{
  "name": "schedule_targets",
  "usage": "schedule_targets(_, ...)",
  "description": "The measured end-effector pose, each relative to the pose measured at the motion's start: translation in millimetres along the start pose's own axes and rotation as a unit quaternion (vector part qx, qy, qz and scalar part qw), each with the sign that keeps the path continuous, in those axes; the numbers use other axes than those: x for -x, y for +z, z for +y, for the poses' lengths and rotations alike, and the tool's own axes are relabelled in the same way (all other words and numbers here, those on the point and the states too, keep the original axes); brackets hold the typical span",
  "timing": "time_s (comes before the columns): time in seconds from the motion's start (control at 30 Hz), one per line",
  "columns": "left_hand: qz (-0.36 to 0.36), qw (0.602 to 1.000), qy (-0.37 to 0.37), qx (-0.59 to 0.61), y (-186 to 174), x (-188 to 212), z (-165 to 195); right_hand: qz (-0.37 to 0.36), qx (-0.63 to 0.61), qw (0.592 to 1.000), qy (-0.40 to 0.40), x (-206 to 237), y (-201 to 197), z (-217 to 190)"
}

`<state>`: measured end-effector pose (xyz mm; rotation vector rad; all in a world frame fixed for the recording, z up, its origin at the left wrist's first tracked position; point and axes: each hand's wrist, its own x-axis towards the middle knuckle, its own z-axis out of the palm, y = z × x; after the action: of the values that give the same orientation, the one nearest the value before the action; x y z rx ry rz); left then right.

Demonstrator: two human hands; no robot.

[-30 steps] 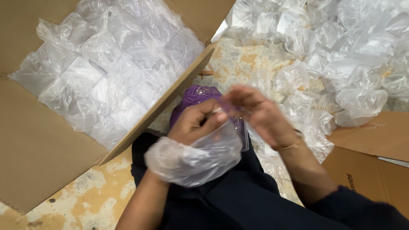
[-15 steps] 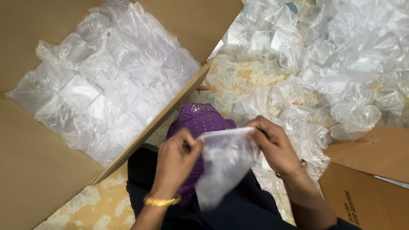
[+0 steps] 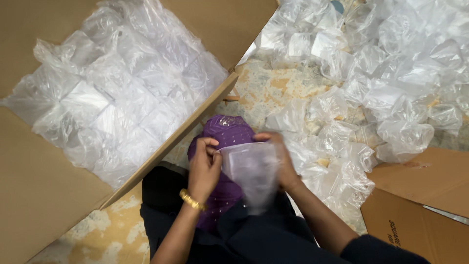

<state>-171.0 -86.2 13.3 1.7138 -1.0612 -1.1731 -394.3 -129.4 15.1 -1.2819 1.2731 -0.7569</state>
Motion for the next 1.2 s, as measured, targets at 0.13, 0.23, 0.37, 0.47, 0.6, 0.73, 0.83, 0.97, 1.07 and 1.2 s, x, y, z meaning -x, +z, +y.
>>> schedule_targets(0.13, -0.018, 0.990, -0.072, -0.123, 26, 2, -46, -0.132, -0.317, 0.937, 0.067, -8, 15, -27)
schedule_targets(0.23, -0.007, 0.993, -0.090, -0.079, 39, -10, -69, -0.277, -0.082, 0.918, -0.272, -12, 26, -64)
schedule_targets(0.37, -0.041, 0.992, -0.119, -0.019, 10, -55, -47, -0.234, 0.025, 0.947, -0.220, -76, 33, -105)
schedule_targets(0.47, 0.025, 0.983, -0.184, 0.015, -55, -64, -6, -0.216, 0.005, 0.968, -0.130, -141, 38, -115)
schedule_targets(0.6, 0.020, 0.983, 0.062, 0.173, -99, -57, 21, -0.287, 0.093, 0.942, -0.145, -187, 63, -98)
schedule_targets(0.73, 0.114, 0.984, 0.035, 0.130, -114, -142, 1, -0.142, 0.289, 0.895, -0.308, -202, 87, -65)
schedule_targets(0.83, 0.199, 0.972, -0.010, 0.123, -149, -234, -18, -0.010, 0.448, 0.799, -0.401, -205, 92, -41)
schedule_targets(0.97, 0.288, 0.934, 0.005, 0.209, -152, -330, -26, -0.032, 0.449, 0.816, -0.363, -202, 91, -18)
schedule_targets(1.07, 0.328, 0.929, -0.054, 0.161, -125, -345, -31, -0.027, 0.456, 0.815, -0.356, -197, 93, -14)
schedule_targets(1.2, 0.354, 0.921, 0.012, 0.160, -113, -335, -48, -0.023, 0.460, 0.812, -0.359, -194, 93, -19)
